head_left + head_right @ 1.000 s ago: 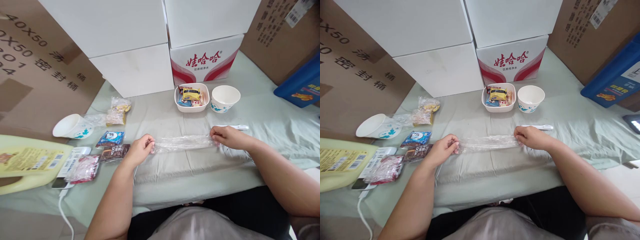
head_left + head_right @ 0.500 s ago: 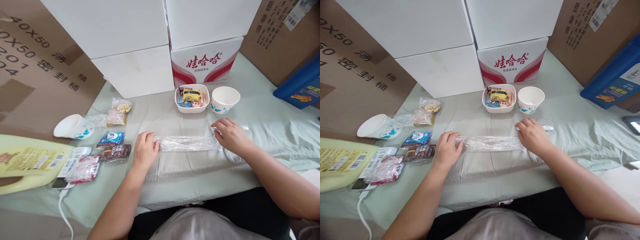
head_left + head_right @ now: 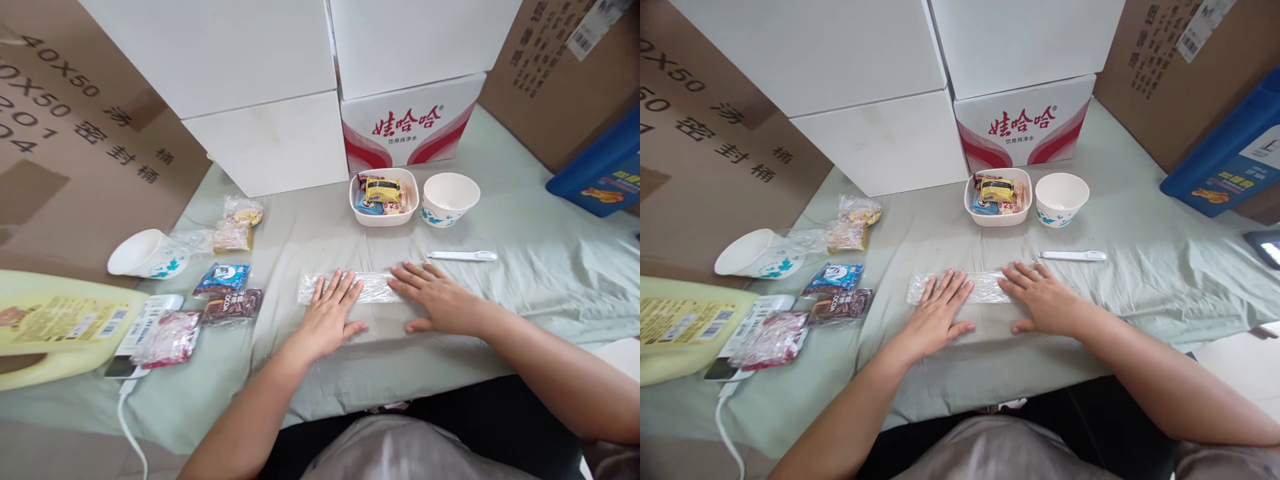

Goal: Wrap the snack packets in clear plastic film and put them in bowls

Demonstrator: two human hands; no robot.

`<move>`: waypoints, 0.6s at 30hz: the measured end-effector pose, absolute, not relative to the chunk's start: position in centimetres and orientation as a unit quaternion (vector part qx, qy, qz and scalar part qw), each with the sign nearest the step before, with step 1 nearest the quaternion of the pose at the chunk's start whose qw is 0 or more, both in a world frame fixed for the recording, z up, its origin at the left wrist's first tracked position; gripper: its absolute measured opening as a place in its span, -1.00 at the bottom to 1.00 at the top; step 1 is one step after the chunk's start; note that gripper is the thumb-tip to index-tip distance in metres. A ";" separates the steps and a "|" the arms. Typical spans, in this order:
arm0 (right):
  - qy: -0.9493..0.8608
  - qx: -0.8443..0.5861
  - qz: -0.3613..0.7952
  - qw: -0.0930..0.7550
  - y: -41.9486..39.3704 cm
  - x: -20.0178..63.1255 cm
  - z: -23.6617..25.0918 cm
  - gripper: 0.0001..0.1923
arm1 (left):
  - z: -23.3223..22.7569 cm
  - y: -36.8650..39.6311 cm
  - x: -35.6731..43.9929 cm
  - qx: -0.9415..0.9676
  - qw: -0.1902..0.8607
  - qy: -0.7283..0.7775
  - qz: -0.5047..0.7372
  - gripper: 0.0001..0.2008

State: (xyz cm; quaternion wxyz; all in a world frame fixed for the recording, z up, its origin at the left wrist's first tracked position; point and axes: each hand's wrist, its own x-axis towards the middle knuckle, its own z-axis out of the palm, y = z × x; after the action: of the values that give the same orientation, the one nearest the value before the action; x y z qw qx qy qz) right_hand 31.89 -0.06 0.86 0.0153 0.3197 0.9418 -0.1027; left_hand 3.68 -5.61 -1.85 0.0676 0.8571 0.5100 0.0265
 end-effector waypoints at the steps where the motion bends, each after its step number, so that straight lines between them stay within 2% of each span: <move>1: 0.936 0.337 -0.097 0.023 0.2 32.3 1.5 -0.18 | -1.7 -5.5 3.6 0.857 0.069 0.510 0.026 -0.23; 4: 0.923 0.371 -0.095 0.047 0.3 32.8 3.2 -0.51 | -1.1 -5.5 3.9 0.853 0.061 0.517 0.039 -0.29; 6: 0.916 0.379 -0.114 0.070 -0.1 32.5 4.0 -0.71 | -0.5 -6.1 4.9 0.847 0.041 0.523 0.078 -0.41; 8: 0.912 0.371 -0.158 0.072 -0.8 32.1 4.8 -0.74 | -0.2 -7.1 6.3 0.850 0.030 0.506 0.142 -0.50; 11: 0.901 0.314 -0.299 0.029 -1.7 31.5 5.8 -0.84 | -0.5 -8.7 8.6 0.872 0.051 0.429 0.232 -0.49; 14: 0.863 0.237 -0.446 -0.005 -1.8 31.5 6.1 -0.78 | -1.3 -9.6 10.0 0.879 0.073 0.382 0.274 -0.74; 16: 0.865 0.240 -0.437 -0.062 -1.4 31.4 5.4 -0.73 | -1.3 -9.8 10.2 0.881 0.085 0.363 0.291 -0.83; 18: 0.897 0.255 -0.336 -0.131 -1.0 31.0 4.2 -0.71 | -0.9 -9.8 10.1 0.881 0.120 0.329 0.319 -0.85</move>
State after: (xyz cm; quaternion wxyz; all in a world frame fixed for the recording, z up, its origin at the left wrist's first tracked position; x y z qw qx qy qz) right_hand 31.01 -0.98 4.17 -0.1310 0.2554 0.8969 -0.3364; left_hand 10.08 -9.83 -0.86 0.1198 0.8808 0.3285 0.3191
